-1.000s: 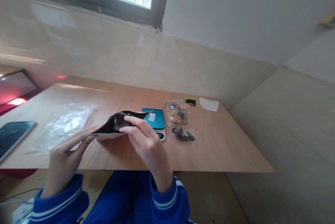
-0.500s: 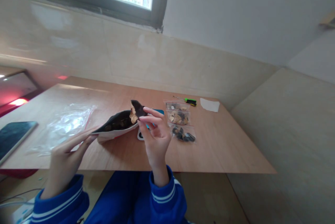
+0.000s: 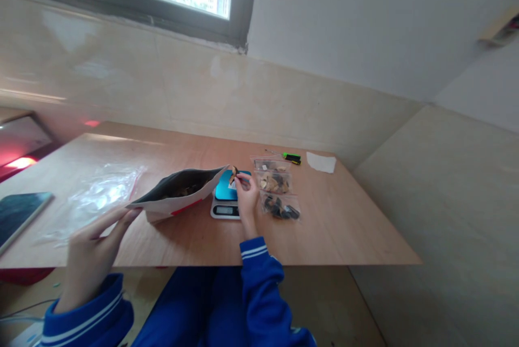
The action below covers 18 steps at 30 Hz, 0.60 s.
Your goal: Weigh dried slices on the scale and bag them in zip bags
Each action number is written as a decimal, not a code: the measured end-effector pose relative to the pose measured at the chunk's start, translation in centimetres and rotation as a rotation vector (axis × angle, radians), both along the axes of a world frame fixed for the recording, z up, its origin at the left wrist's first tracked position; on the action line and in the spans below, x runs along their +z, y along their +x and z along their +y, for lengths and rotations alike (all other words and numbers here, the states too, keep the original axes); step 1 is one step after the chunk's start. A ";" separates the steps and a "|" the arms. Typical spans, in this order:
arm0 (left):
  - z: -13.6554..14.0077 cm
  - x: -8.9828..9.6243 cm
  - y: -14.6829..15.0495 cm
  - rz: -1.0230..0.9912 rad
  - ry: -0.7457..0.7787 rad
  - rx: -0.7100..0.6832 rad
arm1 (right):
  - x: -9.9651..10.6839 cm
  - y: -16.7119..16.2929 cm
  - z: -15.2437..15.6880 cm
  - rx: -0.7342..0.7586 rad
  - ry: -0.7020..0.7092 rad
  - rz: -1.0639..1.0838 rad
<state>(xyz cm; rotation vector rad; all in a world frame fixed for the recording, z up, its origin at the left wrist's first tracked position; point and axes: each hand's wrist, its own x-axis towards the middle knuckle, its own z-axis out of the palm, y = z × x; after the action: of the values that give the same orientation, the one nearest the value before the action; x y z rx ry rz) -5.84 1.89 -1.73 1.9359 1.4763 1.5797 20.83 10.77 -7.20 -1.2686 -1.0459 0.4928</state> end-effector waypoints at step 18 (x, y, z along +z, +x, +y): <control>0.5 -1.0 -0.6 0.002 -0.029 0.033 | -0.2 2.4 -2.8 -0.131 -0.116 -0.605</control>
<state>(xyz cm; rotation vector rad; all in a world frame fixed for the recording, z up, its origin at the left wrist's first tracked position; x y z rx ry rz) -6.49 2.38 -2.68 1.9072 1.5314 1.5618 23.21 8.02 -7.36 -1.6279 -1.4344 0.0594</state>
